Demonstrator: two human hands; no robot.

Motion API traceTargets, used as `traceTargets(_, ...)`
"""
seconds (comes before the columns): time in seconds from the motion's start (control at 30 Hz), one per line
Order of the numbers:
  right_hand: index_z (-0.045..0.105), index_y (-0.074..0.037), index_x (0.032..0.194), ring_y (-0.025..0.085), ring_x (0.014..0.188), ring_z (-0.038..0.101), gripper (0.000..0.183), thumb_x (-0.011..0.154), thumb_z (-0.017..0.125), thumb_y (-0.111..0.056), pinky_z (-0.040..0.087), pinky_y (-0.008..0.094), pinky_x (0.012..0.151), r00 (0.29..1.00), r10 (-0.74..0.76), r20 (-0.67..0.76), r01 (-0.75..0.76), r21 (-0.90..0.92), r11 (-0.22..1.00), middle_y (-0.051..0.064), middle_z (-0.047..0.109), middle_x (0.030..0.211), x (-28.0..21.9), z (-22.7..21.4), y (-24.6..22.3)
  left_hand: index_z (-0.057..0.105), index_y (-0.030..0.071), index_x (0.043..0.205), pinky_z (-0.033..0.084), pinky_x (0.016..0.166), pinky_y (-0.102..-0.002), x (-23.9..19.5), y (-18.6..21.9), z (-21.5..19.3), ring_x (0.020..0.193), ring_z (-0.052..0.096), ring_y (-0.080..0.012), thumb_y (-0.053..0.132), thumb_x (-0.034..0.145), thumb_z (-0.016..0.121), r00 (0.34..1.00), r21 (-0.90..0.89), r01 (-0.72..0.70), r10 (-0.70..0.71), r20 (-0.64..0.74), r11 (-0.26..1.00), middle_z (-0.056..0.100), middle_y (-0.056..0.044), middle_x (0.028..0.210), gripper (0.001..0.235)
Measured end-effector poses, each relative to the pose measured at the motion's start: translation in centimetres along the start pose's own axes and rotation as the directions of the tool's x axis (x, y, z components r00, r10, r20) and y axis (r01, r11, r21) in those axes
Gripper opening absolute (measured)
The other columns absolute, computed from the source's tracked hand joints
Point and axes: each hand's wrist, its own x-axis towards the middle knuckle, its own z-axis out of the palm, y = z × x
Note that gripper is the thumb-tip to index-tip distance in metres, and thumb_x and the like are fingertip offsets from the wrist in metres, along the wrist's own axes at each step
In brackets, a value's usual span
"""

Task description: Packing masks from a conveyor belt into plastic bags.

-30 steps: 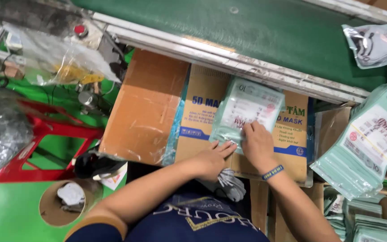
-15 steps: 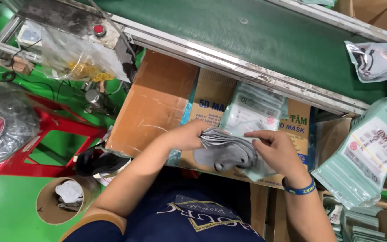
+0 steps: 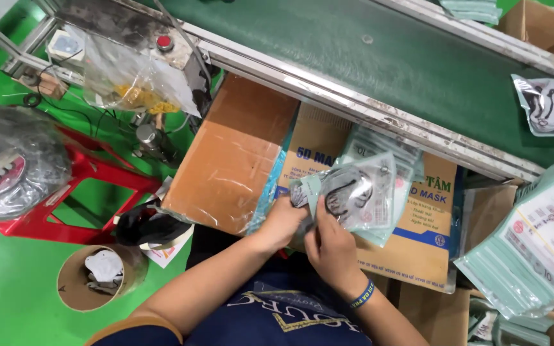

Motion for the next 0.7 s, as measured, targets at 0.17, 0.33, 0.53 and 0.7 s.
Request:
traceTargets(0.17, 0.06, 0.002, 0.129, 0.031, 0.077, 0.066, 0.042, 0.088, 0.067, -0.001, 0.053, 0.041, 0.069, 0.993, 0.081, 0.089, -0.095, 0.174, 0.98, 0.018, 0.065, 0.088, -2.2, -1.1, 0.1, 0.067, 0.003, 0.125, 0.056, 0.09, -0.035, -0.4, 0.3, 0.5, 0.105, 0.068, -0.0199, 0.009, 0.094, 0.068, 0.966, -0.225, 0.226, -0.189, 0.177, 0.948, 0.068, -0.011, 0.122, 0.032)
traceTargets(0.33, 0.061, -0.002, 0.119, 0.039, 0.106, 0.065, 0.053, 0.073, 0.078, -0.021, 0.05, 0.048, 0.091, 0.951, -0.309, 0.013, 0.308, 0.027, 0.951, 0.022, 0.067, 0.113, 1.2, -7.3, -2.0, 0.064, 0.001, 0.125, 0.053, 0.095, -0.04, -3.5, -0.6, 0.0, 0.114, 0.064, -0.0263, 0.018, 0.085, 0.075, 0.713, 0.443, -0.527, 0.093, 0.695, 0.725, 0.066, -0.018, 0.126, 0.045)
traceTargets(0.53, 0.077, 0.0, 0.105, 0.011, 0.071, 0.066, 0.028, 0.079, 0.083, -0.008, 0.055, 0.028, 0.063, 0.655, 0.432, 0.619, -0.704, 0.294, 0.646, 0.005, 0.076, 0.088, -0.9, -6.7, 4.9, 0.073, 0.011, 0.114, 0.054, 0.096, -0.045, -7.0, 5.5, 3.6, 0.11, 0.07, -0.0338, 0.032, 0.103, 0.063, 0.843, 0.913, -0.408, -0.381, 0.379, 0.008, 0.074, -0.018, 0.114, 0.026)
traceTargets(0.7, 0.077, 0.004, 0.098, 0.004, 0.069, 0.049, 0.011, 0.093, 0.074, -0.005, 0.038, 0.022, 0.058, 0.802, 0.45, 0.393, -0.595, 0.604, 0.531, 0.0, 0.064, 0.08, -2.3, -6.7, 6.2, 0.064, 0.002, 0.122, 0.046, 0.083, -0.044, -8.0, 13.6, 6.2, 0.097, 0.057, -0.0337, 0.028, 0.085, 0.075, 0.764, 0.807, -0.58, 0.419, 0.491, 0.113, 0.062, -0.014, 0.102, 0.046)
